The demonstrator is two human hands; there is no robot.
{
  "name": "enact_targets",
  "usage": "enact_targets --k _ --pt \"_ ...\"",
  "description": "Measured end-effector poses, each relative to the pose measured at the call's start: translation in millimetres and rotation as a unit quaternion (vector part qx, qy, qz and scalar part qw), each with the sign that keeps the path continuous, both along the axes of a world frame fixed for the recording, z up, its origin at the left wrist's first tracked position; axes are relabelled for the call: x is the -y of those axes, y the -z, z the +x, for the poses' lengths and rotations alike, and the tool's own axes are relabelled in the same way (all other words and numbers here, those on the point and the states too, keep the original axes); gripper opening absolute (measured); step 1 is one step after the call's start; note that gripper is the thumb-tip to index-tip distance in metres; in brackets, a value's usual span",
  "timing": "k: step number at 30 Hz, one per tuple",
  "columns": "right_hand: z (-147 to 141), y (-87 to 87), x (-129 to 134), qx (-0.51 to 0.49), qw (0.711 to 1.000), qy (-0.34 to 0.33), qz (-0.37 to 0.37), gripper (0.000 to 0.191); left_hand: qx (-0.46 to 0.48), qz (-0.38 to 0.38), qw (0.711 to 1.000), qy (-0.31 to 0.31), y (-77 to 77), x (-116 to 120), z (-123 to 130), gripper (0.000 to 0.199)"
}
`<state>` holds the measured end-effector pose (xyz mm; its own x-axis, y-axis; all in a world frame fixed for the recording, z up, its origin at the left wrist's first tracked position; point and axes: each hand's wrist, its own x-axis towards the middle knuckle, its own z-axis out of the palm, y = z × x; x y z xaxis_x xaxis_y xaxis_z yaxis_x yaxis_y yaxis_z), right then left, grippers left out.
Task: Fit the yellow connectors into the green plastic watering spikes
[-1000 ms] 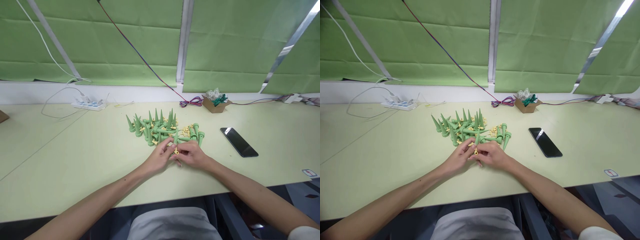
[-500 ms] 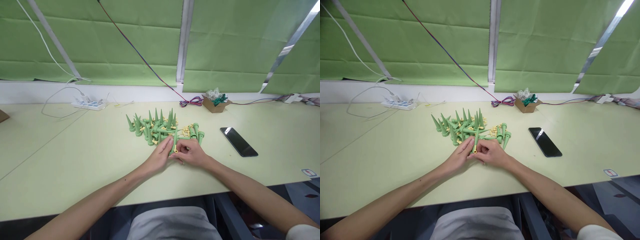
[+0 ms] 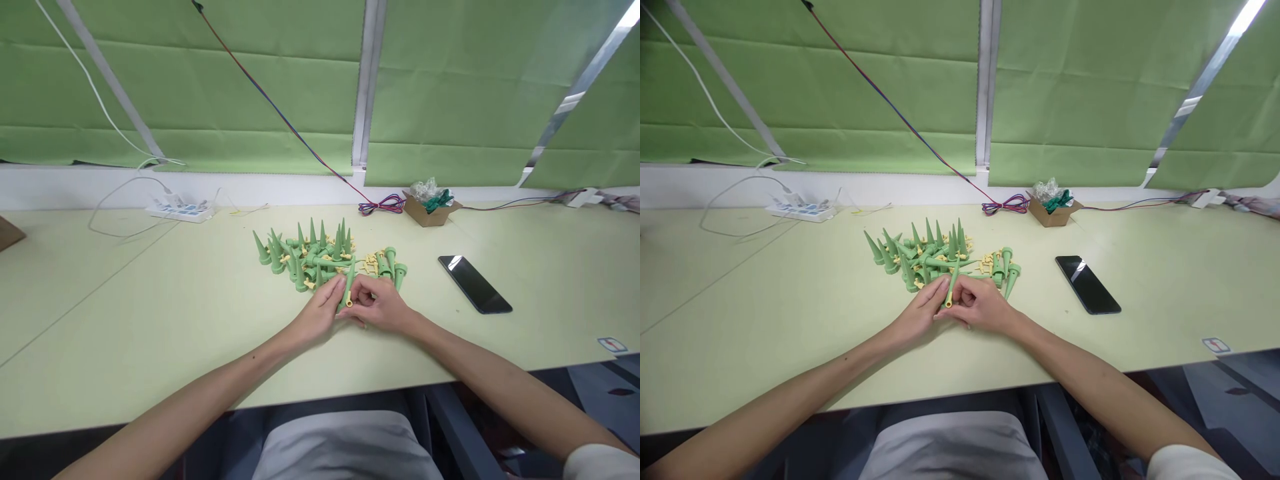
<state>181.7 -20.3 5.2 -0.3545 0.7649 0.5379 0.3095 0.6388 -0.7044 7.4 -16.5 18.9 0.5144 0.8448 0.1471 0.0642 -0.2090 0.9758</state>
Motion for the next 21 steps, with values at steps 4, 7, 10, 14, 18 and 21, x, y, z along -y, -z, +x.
enact_targets --k 4,7,10,14,18,21 --pt "1.1 -0.6 -1.6 0.005 1.000 0.012 0.008 0.048 0.002 -0.002 1.000 -0.001 -1.9 0.7 0.3 0.038" --pt "2.0 -0.5 -3.3 0.003 1.000 0.015 0.004 0.052 0.002 0.001 1.000 -0.021 -3.4 1.6 0.8 0.039" --pt "2.2 0.5 -4.7 0.013 1.000 0.018 -0.002 0.054 0.002 0.001 1.000 -0.031 -3.1 1.7 1.4 0.040" --pt "2.2 1.2 -6.1 0.013 1.000 0.016 -0.005 0.054 0.006 -0.007 0.999 -0.034 -0.1 0.1 2.0 0.040" --pt "3.5 0.8 -7.6 0.002 1.000 0.016 0.004 0.051 0.051 -0.059 0.997 0.001 -0.6 -0.2 2.3 0.041" --pt "5.4 0.3 -9.1 0.002 1.000 0.017 0.002 0.041 0.076 -0.104 0.987 0.092 -5.7 2.5 1.8 0.036"
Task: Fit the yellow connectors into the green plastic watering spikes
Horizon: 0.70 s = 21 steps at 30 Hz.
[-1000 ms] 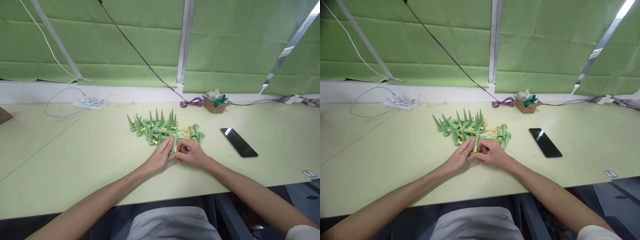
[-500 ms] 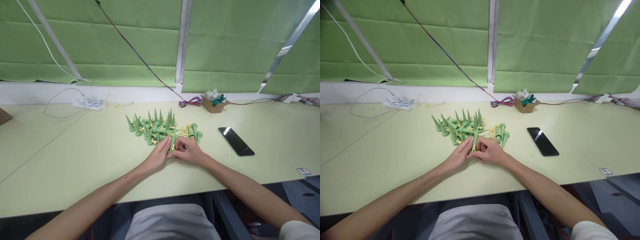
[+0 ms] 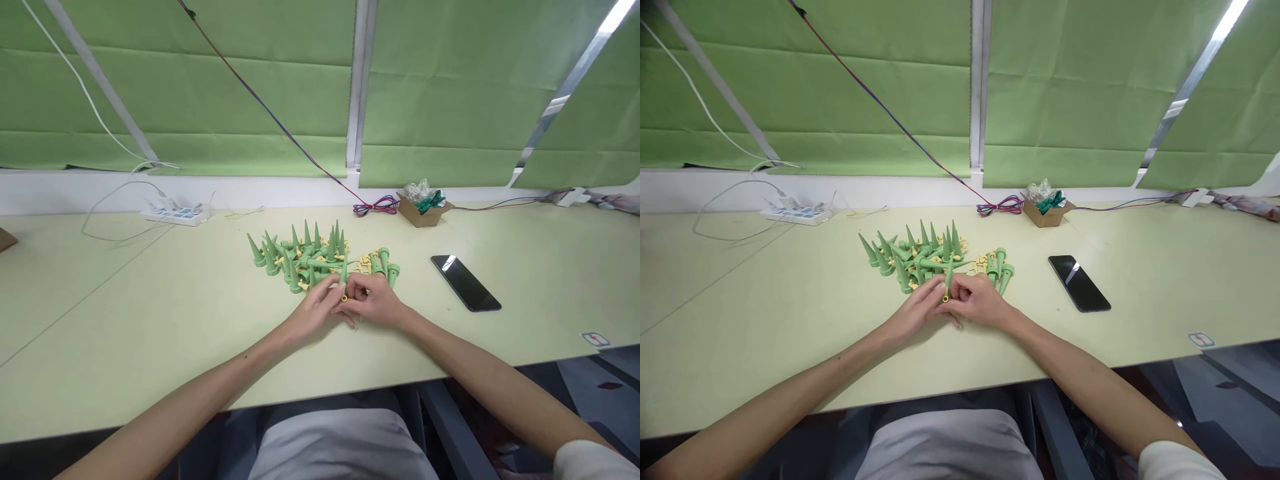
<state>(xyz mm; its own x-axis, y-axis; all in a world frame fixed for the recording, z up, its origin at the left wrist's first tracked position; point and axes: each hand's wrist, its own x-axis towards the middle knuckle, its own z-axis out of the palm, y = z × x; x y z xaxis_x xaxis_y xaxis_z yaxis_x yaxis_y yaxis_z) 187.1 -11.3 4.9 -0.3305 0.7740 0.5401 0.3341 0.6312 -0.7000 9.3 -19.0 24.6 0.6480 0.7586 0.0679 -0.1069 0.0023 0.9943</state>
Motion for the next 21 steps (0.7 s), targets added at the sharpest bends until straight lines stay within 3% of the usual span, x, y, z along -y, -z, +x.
enact_targets --k 4,10,18,21 --pt "3 -1.1 -3 0.018 1.000 -0.007 -0.005 0.026 -0.075 0.086 0.993 -0.012 -2.5 1 -2 0.035" --pt "11 -10.9 -4 0.066 0.996 -0.051 -0.018 0.009 -0.170 0.219 0.951 -0.138 5.5 -3 -5 0.046" --pt "17 -24.7 1 -0.026 0.987 -0.107 -0.120 0.007 -0.202 0.342 0.901 -0.174 1.0 1 -7 0.044" --pt "12 -19.0 -2 -0.082 0.983 -0.083 -0.139 0.028 -0.213 0.396 0.879 -0.158 3.9 -1 -9 0.051"
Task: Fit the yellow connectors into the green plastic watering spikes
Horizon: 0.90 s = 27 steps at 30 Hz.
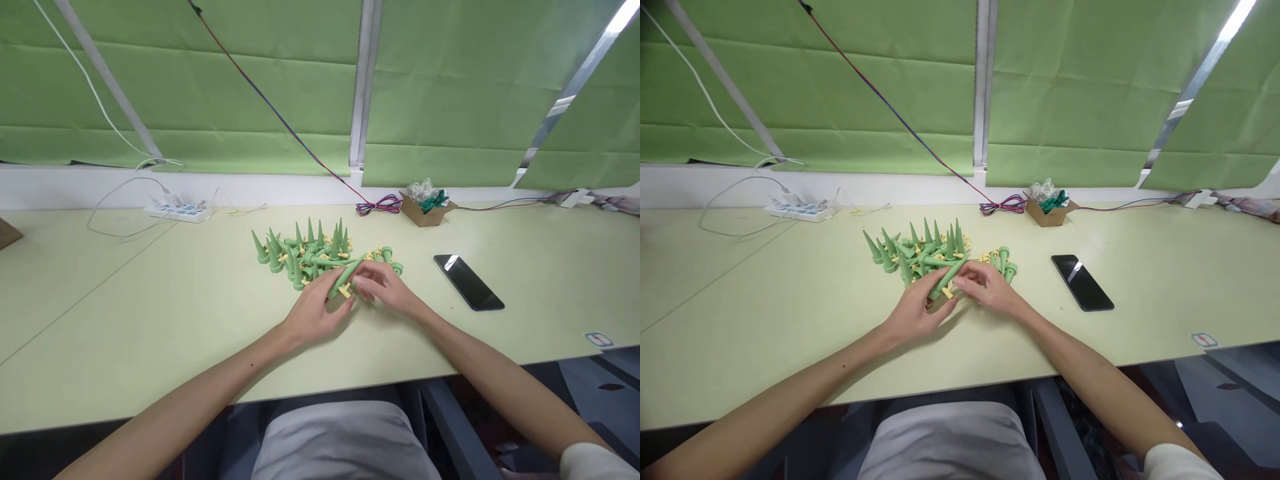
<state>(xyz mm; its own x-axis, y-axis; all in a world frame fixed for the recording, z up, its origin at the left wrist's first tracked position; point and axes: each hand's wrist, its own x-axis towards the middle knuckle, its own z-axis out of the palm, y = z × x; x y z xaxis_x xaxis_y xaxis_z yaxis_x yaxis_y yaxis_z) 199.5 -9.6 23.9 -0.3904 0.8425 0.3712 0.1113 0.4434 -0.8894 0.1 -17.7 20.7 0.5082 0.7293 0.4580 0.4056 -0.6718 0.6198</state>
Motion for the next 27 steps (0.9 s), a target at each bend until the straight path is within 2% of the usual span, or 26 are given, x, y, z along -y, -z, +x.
enact_targets --k 3,6,16,21,27 --pt "-6.4 7.7 -1.9 -0.017 0.998 0.054 0.017 0.050 -0.020 0.030 0.999 0.025 2.8 -1.2 -1.2 0.055" --pt "-10.0 11.9 -1.8 -0.010 0.996 0.076 0.034 0.058 -0.032 0.047 0.998 0.034 3.8 -1.5 -1.8 0.055" --pt "-9.4 8.8 1.5 0.021 0.994 0.103 0.034 0.063 -0.106 0.042 0.991 0.066 0.3 -2.5 -6.3 0.054" --pt "-9.4 8.6 1.6 0.028 0.992 0.113 0.042 0.063 -0.100 0.040 0.992 0.072 1.7 -0.3 -5.5 0.054" --pt "-10.5 10.0 2.0 0.018 0.993 0.111 0.042 0.061 -0.072 0.040 0.995 0.050 3.2 0.8 -4.0 0.048"
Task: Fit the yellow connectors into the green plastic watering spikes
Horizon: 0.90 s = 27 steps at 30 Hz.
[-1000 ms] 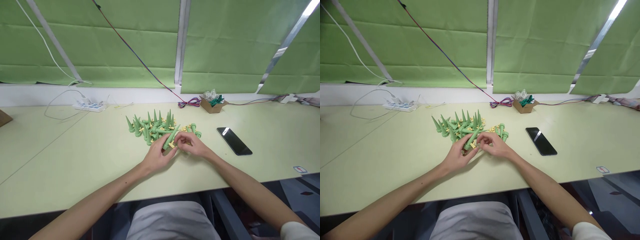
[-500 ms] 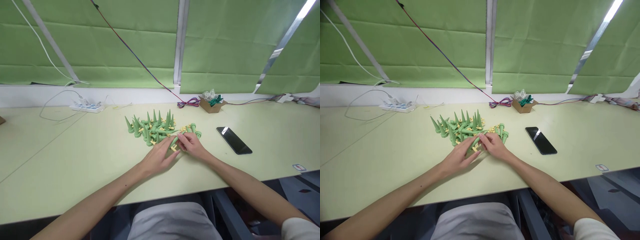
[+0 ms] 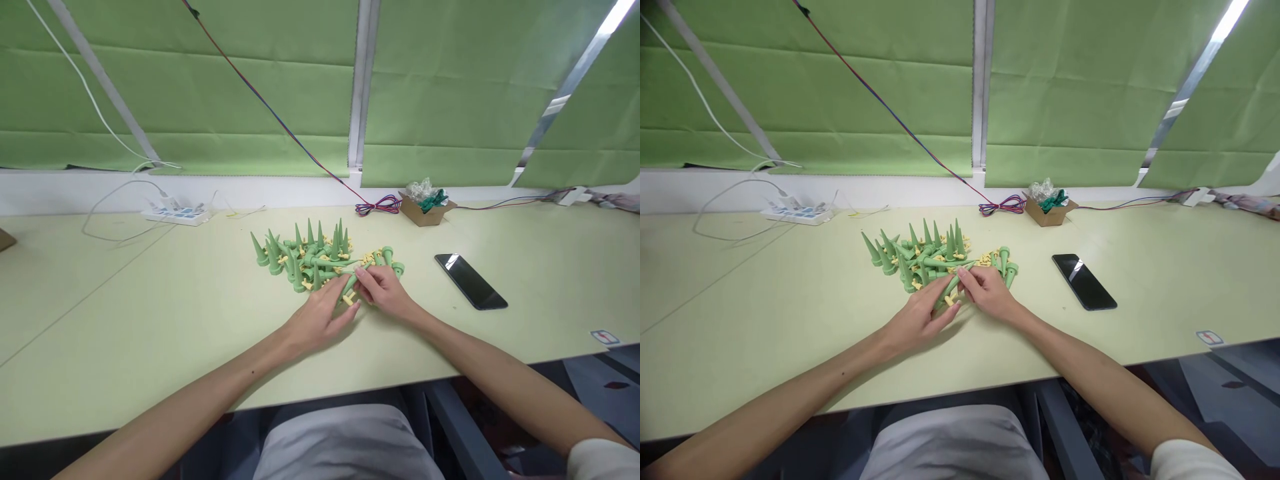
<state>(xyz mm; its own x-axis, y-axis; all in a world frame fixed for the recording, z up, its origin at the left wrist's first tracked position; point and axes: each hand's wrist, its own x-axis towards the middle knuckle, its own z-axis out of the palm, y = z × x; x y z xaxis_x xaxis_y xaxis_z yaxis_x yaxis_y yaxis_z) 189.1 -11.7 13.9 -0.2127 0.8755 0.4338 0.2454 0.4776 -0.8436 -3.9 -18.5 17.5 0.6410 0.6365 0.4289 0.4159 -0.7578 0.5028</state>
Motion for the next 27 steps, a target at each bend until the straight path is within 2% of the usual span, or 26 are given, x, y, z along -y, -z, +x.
enact_targets --k 5,11,14,18,20,23,27 --pt "-1 1.9 0 0.002 1.000 0.004 0.003 0.060 0.029 -0.039 0.999 -0.004 -0.5 0 1 0.045" --pt "0 0.8 -1 0.026 0.999 0.012 0.022 0.052 0.099 -0.182 0.978 -0.021 -5.2 -1 4 0.042" --pt "0 -0.8 -1 0.026 0.999 0.024 0.023 0.050 0.135 -0.279 0.951 0.001 -8.5 0 5 0.046" --pt "0 -1.7 -1 0.022 0.999 0.031 0.018 0.048 0.186 -0.422 0.886 0.048 -13.0 2 6 0.043" --pt "0 -1.8 0 0.018 0.999 0.030 0.013 0.048 0.205 -0.471 0.856 0.059 -15.0 2 7 0.040" --pt "1 -1.4 0 0.010 0.999 0.031 0.010 0.048 0.219 -0.500 0.834 0.075 -16.7 3 7 0.040" --pt "2 -0.7 0 -0.004 0.999 0.037 0.015 0.049 0.222 -0.487 0.837 0.117 -14.0 4 7 0.043"
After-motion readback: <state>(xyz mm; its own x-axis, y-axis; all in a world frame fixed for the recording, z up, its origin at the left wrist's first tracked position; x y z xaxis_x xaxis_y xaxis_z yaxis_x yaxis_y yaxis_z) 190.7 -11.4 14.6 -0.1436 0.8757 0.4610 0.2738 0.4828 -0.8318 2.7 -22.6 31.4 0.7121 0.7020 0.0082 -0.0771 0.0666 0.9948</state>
